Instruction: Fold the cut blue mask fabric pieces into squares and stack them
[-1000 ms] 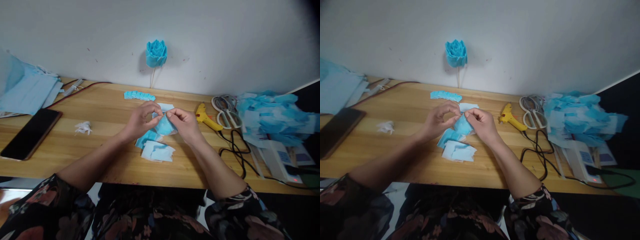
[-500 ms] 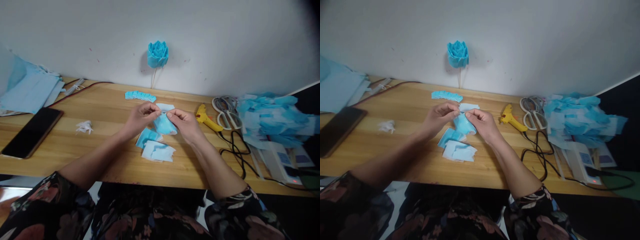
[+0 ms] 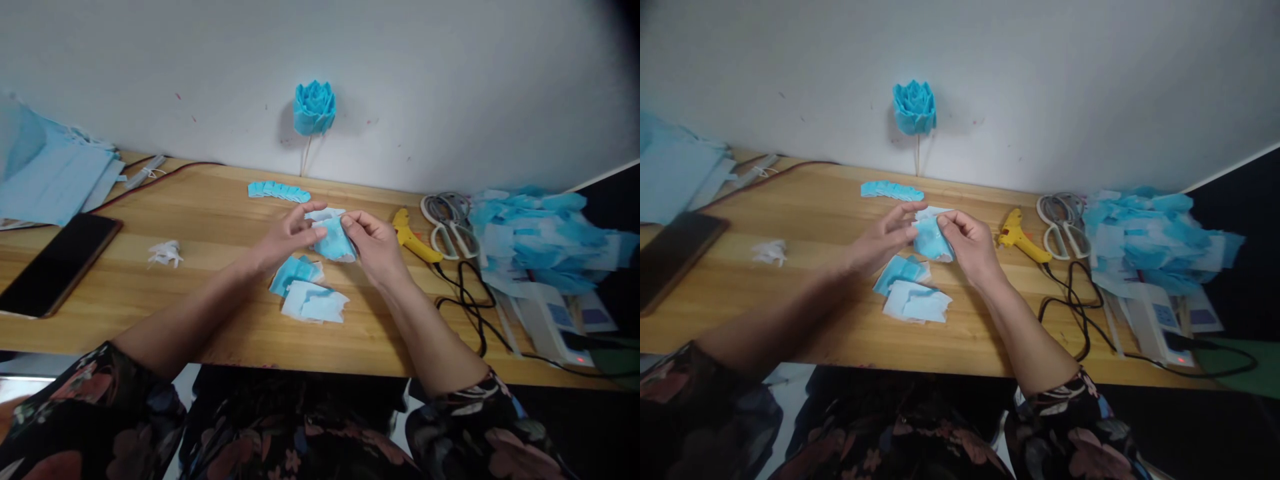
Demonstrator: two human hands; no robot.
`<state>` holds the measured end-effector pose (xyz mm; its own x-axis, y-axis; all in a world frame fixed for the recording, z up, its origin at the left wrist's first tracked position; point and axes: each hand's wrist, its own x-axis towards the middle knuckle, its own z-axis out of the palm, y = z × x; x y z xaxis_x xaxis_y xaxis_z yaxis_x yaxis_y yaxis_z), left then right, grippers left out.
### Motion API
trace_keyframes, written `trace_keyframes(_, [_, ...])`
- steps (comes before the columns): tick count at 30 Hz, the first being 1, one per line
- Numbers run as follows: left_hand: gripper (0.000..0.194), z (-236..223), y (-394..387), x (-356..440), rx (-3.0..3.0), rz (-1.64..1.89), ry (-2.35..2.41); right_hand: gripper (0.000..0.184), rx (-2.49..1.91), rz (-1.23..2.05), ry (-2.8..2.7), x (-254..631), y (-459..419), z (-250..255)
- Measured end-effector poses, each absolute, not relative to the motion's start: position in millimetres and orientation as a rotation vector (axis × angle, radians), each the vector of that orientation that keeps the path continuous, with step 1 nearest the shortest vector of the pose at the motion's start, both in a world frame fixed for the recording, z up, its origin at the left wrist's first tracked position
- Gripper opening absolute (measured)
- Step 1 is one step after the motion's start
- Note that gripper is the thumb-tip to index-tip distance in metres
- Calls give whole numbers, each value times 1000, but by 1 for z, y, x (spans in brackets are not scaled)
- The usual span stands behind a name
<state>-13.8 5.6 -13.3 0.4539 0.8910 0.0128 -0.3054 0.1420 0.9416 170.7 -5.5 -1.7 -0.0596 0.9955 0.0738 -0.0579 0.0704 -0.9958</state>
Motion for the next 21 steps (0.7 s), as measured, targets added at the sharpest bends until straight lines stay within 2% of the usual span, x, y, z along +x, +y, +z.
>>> trace_keyframes(2, [70, -14, 6, -14, 1144, 909, 660, 36, -1100, 1221, -1223, 170, -6, -2])
trace_keyframes(4, [75, -15, 6, -14, 1149, 905, 664, 36, -1112, 1229, -1200, 169, -6, -1])
trace_keyframes(12, [72, -13, 9, -18, 1134, 1047, 767, 43, -1041, 1387, -1185, 171, -6, 2])
trace_keyframes(16, [72, -10, 9, -18, 1150, 1084, 790, 42, -1032, 1359, -1257, 172, -5, 0])
trace_keyframes(21, [62, -10, 10, -18, 1171, 1122, 805, 41, -1024, 1324, -1274, 171, -4, -1])
